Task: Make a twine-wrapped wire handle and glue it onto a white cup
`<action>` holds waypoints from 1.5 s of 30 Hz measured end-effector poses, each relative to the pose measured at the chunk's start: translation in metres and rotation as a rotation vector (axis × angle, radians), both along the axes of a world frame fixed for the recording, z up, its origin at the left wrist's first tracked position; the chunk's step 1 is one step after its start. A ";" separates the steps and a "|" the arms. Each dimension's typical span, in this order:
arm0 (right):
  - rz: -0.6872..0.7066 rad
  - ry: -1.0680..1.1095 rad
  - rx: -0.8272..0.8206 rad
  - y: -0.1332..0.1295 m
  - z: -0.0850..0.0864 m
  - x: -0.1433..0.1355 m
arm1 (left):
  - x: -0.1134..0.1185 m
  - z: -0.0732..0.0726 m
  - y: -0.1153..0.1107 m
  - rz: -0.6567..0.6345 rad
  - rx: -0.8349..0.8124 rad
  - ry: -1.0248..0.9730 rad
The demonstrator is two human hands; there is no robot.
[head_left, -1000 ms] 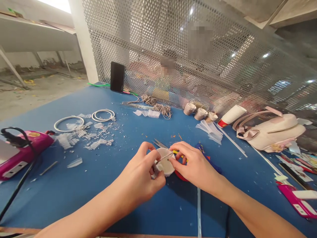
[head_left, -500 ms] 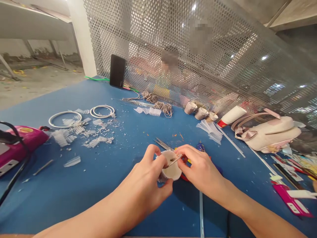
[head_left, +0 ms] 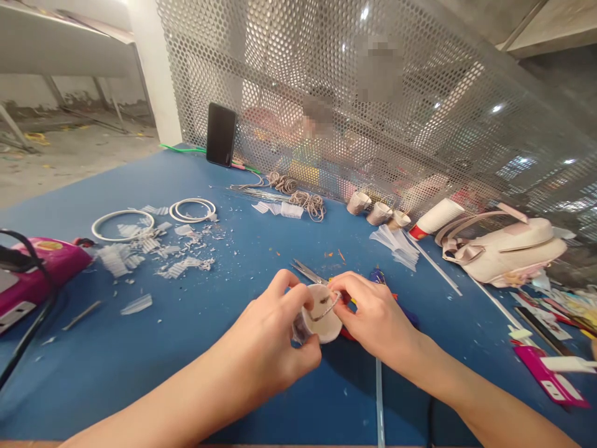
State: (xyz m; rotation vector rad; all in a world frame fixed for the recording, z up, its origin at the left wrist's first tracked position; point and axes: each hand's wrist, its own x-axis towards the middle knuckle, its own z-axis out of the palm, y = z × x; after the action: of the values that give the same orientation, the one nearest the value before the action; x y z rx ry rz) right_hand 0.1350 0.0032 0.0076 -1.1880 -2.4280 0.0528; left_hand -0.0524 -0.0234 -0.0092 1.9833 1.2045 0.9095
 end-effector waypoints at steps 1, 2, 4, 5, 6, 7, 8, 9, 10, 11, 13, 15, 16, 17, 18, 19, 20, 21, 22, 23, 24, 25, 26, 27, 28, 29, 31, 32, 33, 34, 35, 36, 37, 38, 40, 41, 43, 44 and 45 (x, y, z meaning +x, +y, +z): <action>0.004 0.002 -0.002 0.001 0.000 0.000 | -0.003 0.004 0.003 0.009 -0.034 0.005; 0.011 0.005 -0.001 0.002 0.000 0.000 | -0.006 0.008 0.006 0.014 -0.085 0.007; 0.022 0.005 -0.006 0.004 -0.001 -0.001 | -0.011 0.015 0.015 0.024 -0.164 -0.003; 0.025 0.005 -0.006 0.006 -0.001 -0.001 | -0.013 0.018 0.020 0.067 -0.152 -0.002; 0.027 0.005 -0.005 0.007 -0.001 -0.002 | -0.014 0.020 0.026 0.096 -0.122 0.007; 0.027 0.005 -0.004 0.009 -0.001 -0.002 | -0.014 0.021 0.032 0.099 -0.114 0.016; 0.024 0.005 -0.003 0.010 -0.001 -0.002 | -0.013 0.022 0.038 0.049 -0.146 0.021; 0.020 0.003 -0.004 0.012 -0.001 -0.003 | -0.012 0.023 0.043 -0.012 -0.185 0.016; 0.018 0.001 -0.004 0.013 -0.001 -0.003 | -0.011 0.024 0.049 -0.079 -0.238 0.017; 0.016 -0.004 -0.005 0.014 -0.001 -0.004 | -0.009 0.025 0.053 -0.151 -0.295 0.033; 0.025 -0.018 -0.006 0.016 0.000 -0.004 | -0.005 0.027 0.061 -0.223 -0.344 0.101; 0.041 -0.029 -0.002 0.016 0.001 -0.004 | 0.001 0.028 0.065 -0.238 -0.352 0.176; 0.046 -0.033 -0.001 0.016 0.001 -0.004 | 0.004 0.029 0.067 -0.230 -0.343 0.212; 0.048 -0.037 -0.003 0.016 0.001 -0.004 | 0.007 0.029 0.067 -0.222 -0.331 0.249; 0.047 -0.039 -0.007 0.016 0.001 -0.004 | 0.010 0.028 0.067 -0.212 -0.312 0.281; 0.044 -0.041 -0.013 0.016 0.002 -0.004 | 0.012 0.027 0.067 -0.203 -0.292 0.306; 0.040 -0.043 -0.020 0.016 0.002 -0.004 | 0.014 0.026 0.066 -0.197 -0.274 0.321; 0.036 -0.044 -0.028 0.017 0.002 -0.004 | 0.016 0.025 0.066 -0.192 -0.259 0.326; 0.033 -0.044 -0.032 0.017 0.002 -0.004 | 0.017 0.023 0.066 -0.186 -0.247 0.323; 0.032 -0.045 -0.037 0.017 0.002 -0.003 | 0.018 0.022 0.066 -0.181 -0.240 0.318; 0.032 -0.046 -0.041 0.017 0.002 -0.003 | 0.018 0.021 0.066 -0.176 -0.237 0.319; 0.033 -0.048 -0.044 0.018 0.002 -0.004 | 0.019 0.020 0.067 -0.171 -0.237 0.329; 0.035 -0.050 -0.048 0.018 0.002 -0.004 | 0.019 0.019 0.068 -0.168 -0.235 0.348; 0.035 -0.052 -0.051 0.019 0.002 -0.004 | 0.020 0.019 0.069 -0.167 -0.233 0.375; 0.034 -0.053 -0.053 0.019 0.002 -0.004 | 0.021 0.020 0.070 -0.170 -0.229 0.410; 0.032 -0.054 -0.052 0.020 0.002 -0.004 | 0.022 0.020 0.071 -0.176 -0.223 0.449; 0.030 -0.053 -0.048 0.020 0.001 -0.004 | 0.024 0.022 0.073 -0.189 -0.210 0.515; 0.031 -0.050 -0.046 0.021 0.001 -0.004 | 0.025 0.022 0.074 -0.194 -0.206 0.538; 0.034 -0.047 -0.046 0.021 0.001 -0.004 | 0.026 0.023 0.075 -0.198 -0.205 0.554; 0.036 -0.044 -0.046 0.021 0.001 -0.004 | 0.027 0.023 0.075 -0.201 -0.205 0.563; 0.038 -0.043 -0.048 0.021 0.000 -0.004 | 0.028 0.023 0.076 -0.204 -0.207 0.570; 0.039 -0.042 -0.050 0.021 0.000 -0.003 | 0.028 0.023 0.076 -0.208 -0.208 0.579; 0.039 -0.044 -0.051 0.021 0.000 -0.004 | 0.029 0.023 0.076 -0.212 -0.209 0.588; 0.038 -0.047 -0.052 0.021 0.000 -0.004 | 0.029 0.023 0.076 -0.216 -0.208 0.599; 0.035 -0.050 -0.053 0.021 0.000 -0.004 | 0.030 0.022 0.076 -0.223 -0.200 0.622; 0.036 -0.053 -0.052 0.021 -0.001 -0.004 | 0.030 0.022 0.076 -0.226 -0.193 0.634; 0.037 -0.058 -0.048 0.021 -0.001 -0.005 | 0.029 0.021 0.076 -0.229 -0.175 0.658; 0.037 -0.062 -0.047 0.021 -0.001 -0.005 | 0.029 0.020 0.076 -0.229 -0.166 0.669; 0.036 -0.065 -0.045 0.021 -0.001 -0.005 | 0.029 0.020 0.075 -0.229 -0.159 0.679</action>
State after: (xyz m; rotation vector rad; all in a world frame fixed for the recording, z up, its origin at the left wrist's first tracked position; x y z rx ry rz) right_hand 0.1297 0.0242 0.0068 -1.1825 -2.5175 0.0815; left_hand -0.0232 0.0518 0.0109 2.3099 1.2999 0.0039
